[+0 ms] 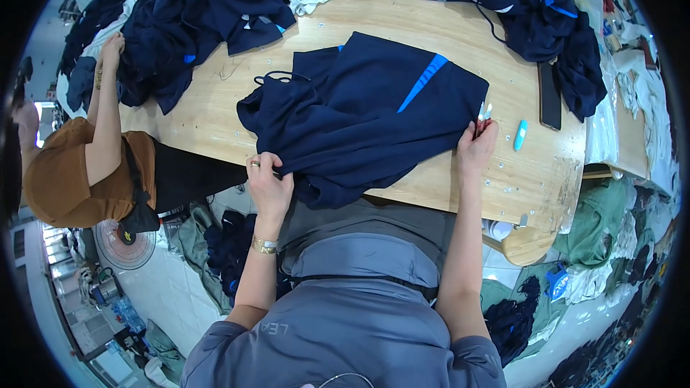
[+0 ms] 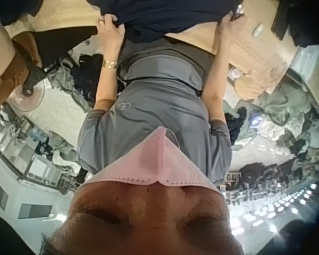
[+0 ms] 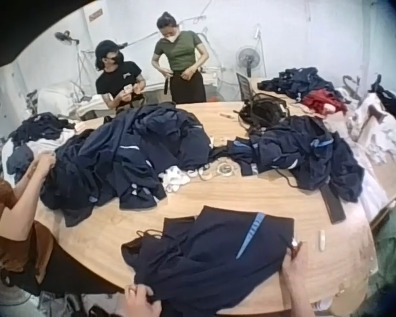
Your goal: Trimming loose threads from blue fabric garments using small handheld scissors at a workbench.
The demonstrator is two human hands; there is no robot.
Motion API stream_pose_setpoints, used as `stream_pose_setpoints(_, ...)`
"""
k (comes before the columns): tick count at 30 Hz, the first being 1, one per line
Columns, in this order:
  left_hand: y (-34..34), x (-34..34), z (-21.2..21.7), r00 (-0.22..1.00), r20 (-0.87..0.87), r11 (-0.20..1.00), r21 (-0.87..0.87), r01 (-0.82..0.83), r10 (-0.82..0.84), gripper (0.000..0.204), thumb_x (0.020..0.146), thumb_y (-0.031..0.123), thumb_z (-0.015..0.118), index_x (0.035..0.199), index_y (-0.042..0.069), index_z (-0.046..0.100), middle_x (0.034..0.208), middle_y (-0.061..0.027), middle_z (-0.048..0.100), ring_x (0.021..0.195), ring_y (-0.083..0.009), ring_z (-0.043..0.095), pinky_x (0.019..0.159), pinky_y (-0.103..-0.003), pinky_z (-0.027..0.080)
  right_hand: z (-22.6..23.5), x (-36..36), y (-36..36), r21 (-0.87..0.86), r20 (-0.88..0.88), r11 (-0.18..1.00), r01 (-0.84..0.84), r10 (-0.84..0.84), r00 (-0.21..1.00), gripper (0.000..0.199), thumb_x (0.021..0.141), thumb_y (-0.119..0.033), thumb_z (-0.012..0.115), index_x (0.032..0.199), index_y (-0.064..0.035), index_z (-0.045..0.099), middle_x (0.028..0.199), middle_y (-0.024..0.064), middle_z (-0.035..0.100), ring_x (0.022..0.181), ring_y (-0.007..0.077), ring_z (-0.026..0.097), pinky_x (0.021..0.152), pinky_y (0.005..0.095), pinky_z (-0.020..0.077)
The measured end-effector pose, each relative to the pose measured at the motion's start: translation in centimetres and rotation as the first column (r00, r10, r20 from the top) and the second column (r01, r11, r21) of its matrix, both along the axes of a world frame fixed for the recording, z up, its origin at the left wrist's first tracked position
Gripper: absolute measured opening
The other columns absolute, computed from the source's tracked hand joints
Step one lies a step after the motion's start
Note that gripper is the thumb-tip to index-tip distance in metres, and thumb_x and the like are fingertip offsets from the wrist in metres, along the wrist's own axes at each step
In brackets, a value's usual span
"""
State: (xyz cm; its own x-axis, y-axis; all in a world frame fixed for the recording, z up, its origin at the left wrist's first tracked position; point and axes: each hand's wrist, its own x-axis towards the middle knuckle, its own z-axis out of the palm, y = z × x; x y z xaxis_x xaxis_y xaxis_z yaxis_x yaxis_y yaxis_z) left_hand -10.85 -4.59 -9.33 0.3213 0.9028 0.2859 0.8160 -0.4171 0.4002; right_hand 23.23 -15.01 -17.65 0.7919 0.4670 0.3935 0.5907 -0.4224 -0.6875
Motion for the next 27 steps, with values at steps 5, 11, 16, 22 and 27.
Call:
stream_pose_setpoints(5, 0.3, 0.5, 1.0, 0.997, -0.070, 0.995, -0.103, 0.001, -0.009, 0.031, 0.059, 0.002, 0.071, 0.081, 0.008, 0.050, 0.084, -0.0094, 0.049, 0.090, -0.0299, 0.049, 0.078, -0.040, 0.039, 1.2, 1.0, 1.0, -0.051, -0.099, 0.998, 0.032, -0.037, 0.994, 0.023, 0.077, -0.005, 0.063, 0.089, -0.0003, 0.044, 0.076, 0.0151, 0.047, 0.068, 0.0302, 0.048, 0.063, 0.0384, 0.0400)
stream_pose_setpoints(11, 1.7, 1.0, 7.2, 0.964, -0.106, 0.926, -0.321, 0.199, -0.244, 0.035, 0.065, 0.029, 0.078, 0.084, 0.009, 0.057, 0.079, -0.0054, 0.059, 0.082, -0.0247, 0.056, 0.084, -0.039, 0.035, 4.6, 4.8, 6.9, 0.150, 0.020, 0.978, -0.143, 0.141, 0.990, 0.027, 0.072, -0.005, 0.066, 0.088, -0.0017, 0.045, 0.079, 0.0130, 0.051, 0.073, 0.0295, 0.051, 0.066, 0.0368, 0.0418)
stream_pose_setpoints(16, 2.5, 5.2, 7.8, 0.882, 0.352, 0.927, -0.089, 0.364, -0.312, 0.021, 0.071, 0.017, 0.074, 0.071, 0.004, 0.058, 0.069, -0.0102, 0.061, 0.064, -0.0268, 0.059, 0.058, -0.035, 0.045, 3.5, 4.6, 12.1, -0.060, 0.119, 0.916, -0.396, 0.400, 0.909, 0.029, 0.070, -0.010, 0.064, 0.092, -0.0010, 0.048, 0.084, 0.0202, 0.056, 0.079, 0.0396, 0.056, 0.068, 0.0458, 0.0436)
stream_pose_setpoints(22, 2.9, 8.2, 7.1, 0.820, 0.388, 0.893, 0.015, 0.450, -0.420, 0.018, 0.075, 0.016, 0.071, 0.072, 0.006, 0.056, 0.066, -0.0064, 0.059, 0.063, -0.0245, 0.058, 0.064, -0.035, 0.044, 1.0, 4.2, 13.3, -0.237, -0.019, 0.858, -0.457, 0.466, 0.885, 0.033, 0.073, -0.008, 0.065, 0.098, -0.0040, 0.044, 0.090, 0.0184, 0.054, 0.087, 0.0374, 0.052, 0.075, 0.0460, 0.0399)
stream_pose_setpoints(27, 4.8, 8.8, 8.6, 0.821, 0.468, 0.912, -0.071, 0.405, -0.328, 0.015, 0.076, 0.014, 0.071, 0.078, 0.004, 0.060, 0.077, -0.0085, 0.062, 0.076, -0.0272, 0.061, 0.071, -0.034, 0.047, 7.3, 1.2, 12.9, 0.000, -0.072, 0.842, -0.540, 0.538, 0.840, 0.022, 0.076, -0.003, 0.063, 0.089, -0.0035, 0.044, 0.081, 0.0179, 0.055, 0.078, 0.0383, 0.053, 0.068, 0.0420, 0.0412)
